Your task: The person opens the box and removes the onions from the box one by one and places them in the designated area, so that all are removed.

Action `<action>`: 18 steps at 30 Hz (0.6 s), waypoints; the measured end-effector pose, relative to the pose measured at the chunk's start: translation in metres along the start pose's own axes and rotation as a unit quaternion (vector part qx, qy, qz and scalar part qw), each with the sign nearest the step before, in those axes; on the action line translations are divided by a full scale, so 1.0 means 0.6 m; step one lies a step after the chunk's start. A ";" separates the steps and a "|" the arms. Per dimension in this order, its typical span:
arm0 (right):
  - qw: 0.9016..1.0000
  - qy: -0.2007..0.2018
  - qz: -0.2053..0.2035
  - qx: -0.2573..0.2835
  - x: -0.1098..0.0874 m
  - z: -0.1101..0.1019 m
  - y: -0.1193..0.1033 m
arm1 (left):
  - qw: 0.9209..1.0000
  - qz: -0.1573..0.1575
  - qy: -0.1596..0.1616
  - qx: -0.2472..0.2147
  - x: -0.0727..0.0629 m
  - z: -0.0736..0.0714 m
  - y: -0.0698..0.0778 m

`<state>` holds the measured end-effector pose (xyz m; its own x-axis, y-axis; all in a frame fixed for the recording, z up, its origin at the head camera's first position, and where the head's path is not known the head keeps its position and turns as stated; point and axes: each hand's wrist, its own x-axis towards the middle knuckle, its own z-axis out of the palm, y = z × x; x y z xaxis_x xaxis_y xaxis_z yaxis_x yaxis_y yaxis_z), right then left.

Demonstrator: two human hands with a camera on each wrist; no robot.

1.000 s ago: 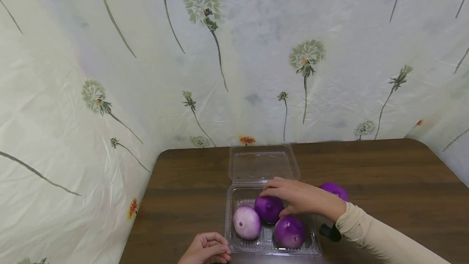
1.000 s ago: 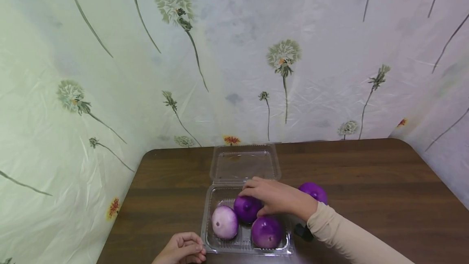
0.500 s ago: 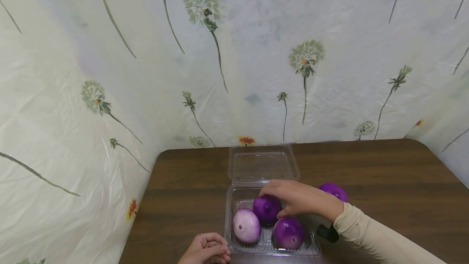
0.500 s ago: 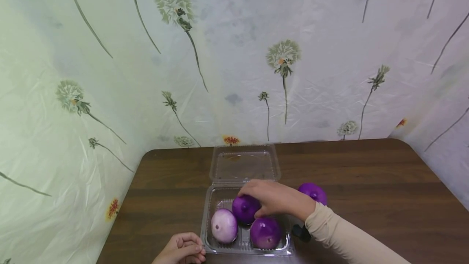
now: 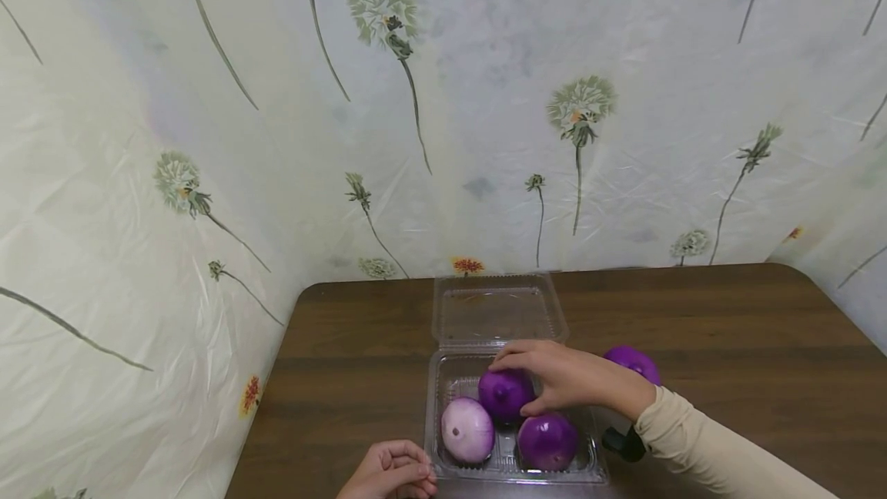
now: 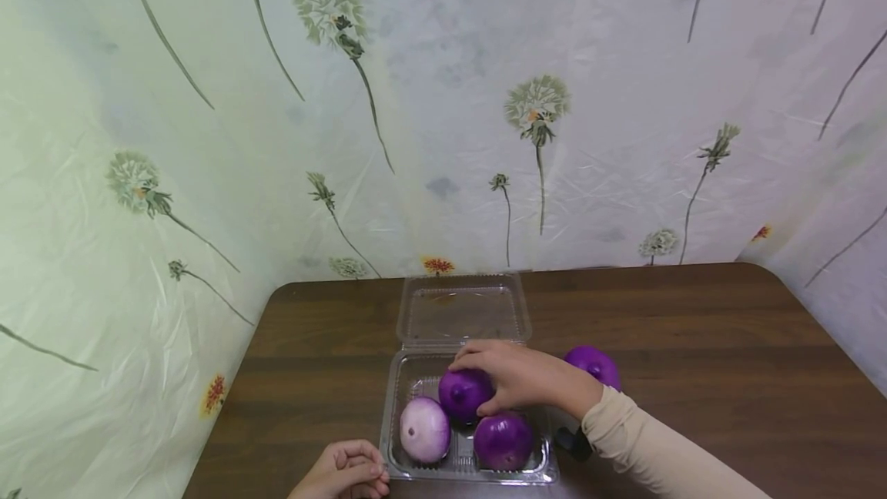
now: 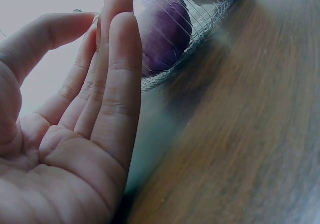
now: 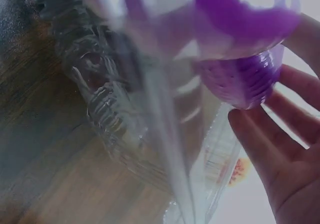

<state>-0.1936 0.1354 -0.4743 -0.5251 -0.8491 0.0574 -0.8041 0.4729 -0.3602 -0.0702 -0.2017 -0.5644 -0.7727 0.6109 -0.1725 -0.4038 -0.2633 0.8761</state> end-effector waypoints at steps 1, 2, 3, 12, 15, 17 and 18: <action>1.000 0.003 0.002 0.006 -0.001 0.000 0.000 | 1.000 0.000 0.001 0.001 0.000 0.000 0.000; 1.000 0.006 0.004 0.011 -0.001 0.000 0.001 | 1.000 -0.001 0.001 0.002 0.000 0.000 0.000; 1.000 0.010 0.006 0.017 -0.002 0.000 0.002 | 1.000 -0.002 0.003 0.003 0.000 0.000 0.000; 0.998 0.052 0.008 0.025 -0.014 0.004 0.013 | 1.000 -0.004 0.007 0.011 0.000 0.001 0.001; 0.998 0.064 0.012 0.025 -0.019 0.005 0.015 | 1.000 -0.004 0.008 0.015 -0.001 0.001 0.001; 0.997 0.074 0.012 0.030 -0.022 0.005 0.016 | 1.000 -0.004 0.009 0.018 -0.001 0.002 0.001; 0.996 0.079 0.011 0.033 -0.024 0.005 0.016 | 1.000 -0.003 0.010 0.020 -0.001 0.002 0.001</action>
<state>-0.1931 0.1515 -0.4818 -0.5842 -0.7882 0.1936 -0.7745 0.4701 -0.4231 -0.0695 -0.2014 -0.5630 -0.7799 0.5972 -0.1871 -0.3895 -0.2292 0.8920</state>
